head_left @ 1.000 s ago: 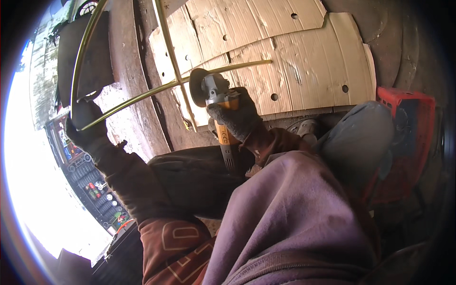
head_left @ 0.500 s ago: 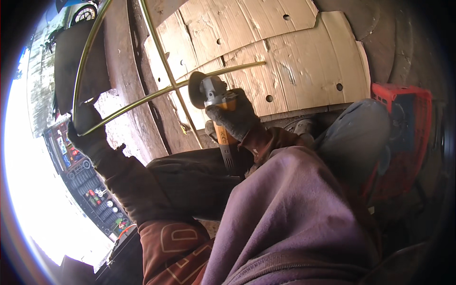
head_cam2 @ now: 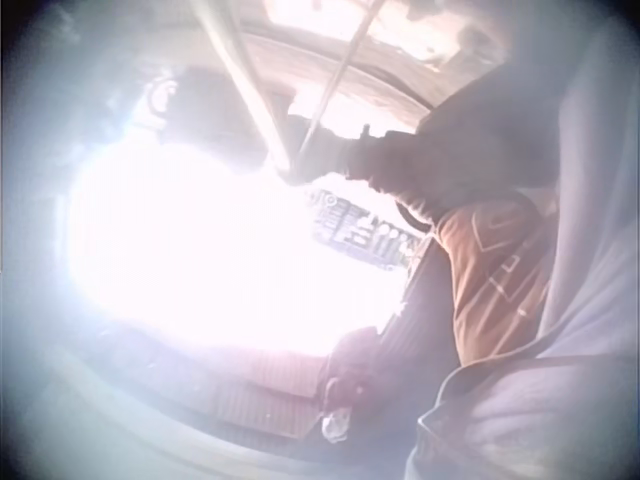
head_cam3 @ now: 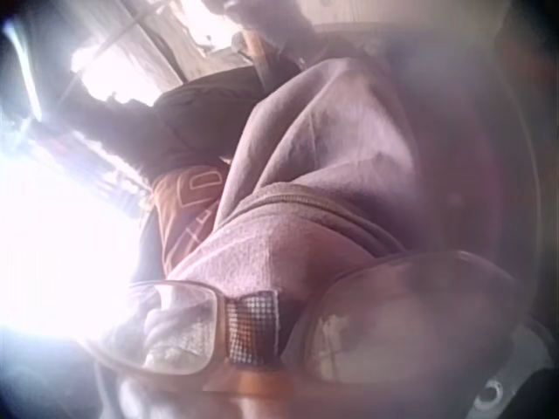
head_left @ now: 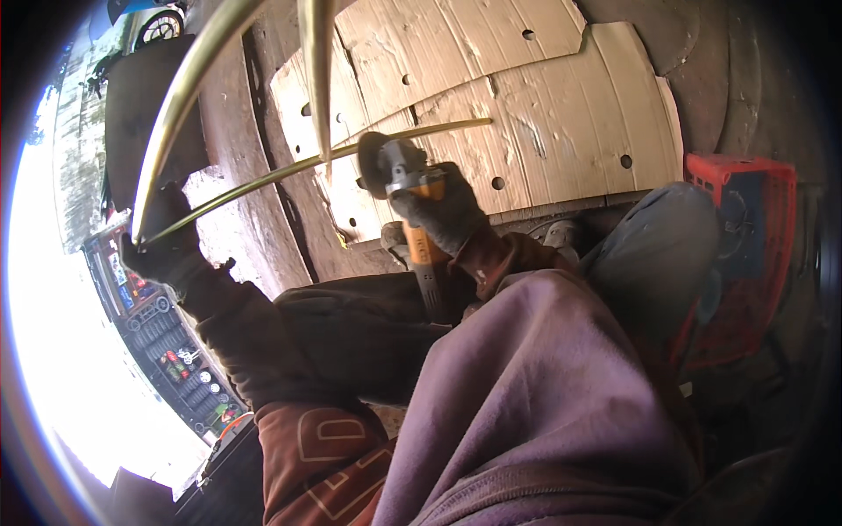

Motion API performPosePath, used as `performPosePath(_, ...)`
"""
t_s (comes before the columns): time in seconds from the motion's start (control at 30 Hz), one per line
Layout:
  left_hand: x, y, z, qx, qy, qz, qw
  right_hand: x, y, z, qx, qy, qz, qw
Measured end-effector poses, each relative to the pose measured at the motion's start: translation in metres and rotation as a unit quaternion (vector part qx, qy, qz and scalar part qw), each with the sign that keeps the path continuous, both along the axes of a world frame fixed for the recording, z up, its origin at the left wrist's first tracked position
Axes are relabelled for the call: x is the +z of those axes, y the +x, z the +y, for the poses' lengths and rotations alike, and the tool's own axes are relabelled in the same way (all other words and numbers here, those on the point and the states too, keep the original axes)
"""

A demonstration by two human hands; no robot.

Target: The person uses a handheld angle grinder to smooth and polish the welded joints and surfaces of a gold-colored metal frame while holding it with a gloved hand.

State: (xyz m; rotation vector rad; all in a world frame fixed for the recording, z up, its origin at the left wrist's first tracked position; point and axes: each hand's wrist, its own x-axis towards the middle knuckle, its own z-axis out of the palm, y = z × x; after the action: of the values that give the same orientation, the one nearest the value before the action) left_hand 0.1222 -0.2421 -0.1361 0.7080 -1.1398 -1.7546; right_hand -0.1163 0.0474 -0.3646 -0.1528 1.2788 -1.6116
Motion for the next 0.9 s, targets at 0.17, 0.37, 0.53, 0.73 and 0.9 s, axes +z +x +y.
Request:
performPosePath(0.17,0.007,0.037,-0.022,0.092,-0.061,-0.219,0.969,-0.066,-0.028,0.02,-0.005,0.036,-0.079,0.996)
performPosePath(0.37,0.004,-0.022,0.025,0.185,-0.142,-0.265,0.936,-0.018,-0.011,0.0,-0.026,-0.035,-0.076,0.996)
performPosePath(0.53,-0.001,0.039,-0.006,0.121,-0.103,-0.144,0.977,-0.007,-0.009,0.005,0.028,-0.064,-0.07,0.995)
performPosePath(0.73,0.008,0.025,0.008,0.001,-0.063,-0.055,0.996,-0.048,-0.034,0.018,-0.016,0.044,-0.018,0.999)
performPosePath(0.9,0.019,0.032,0.011,0.02,-0.076,-0.068,0.995,0.006,0.007,-0.003,-0.014,-0.109,-0.112,0.988)
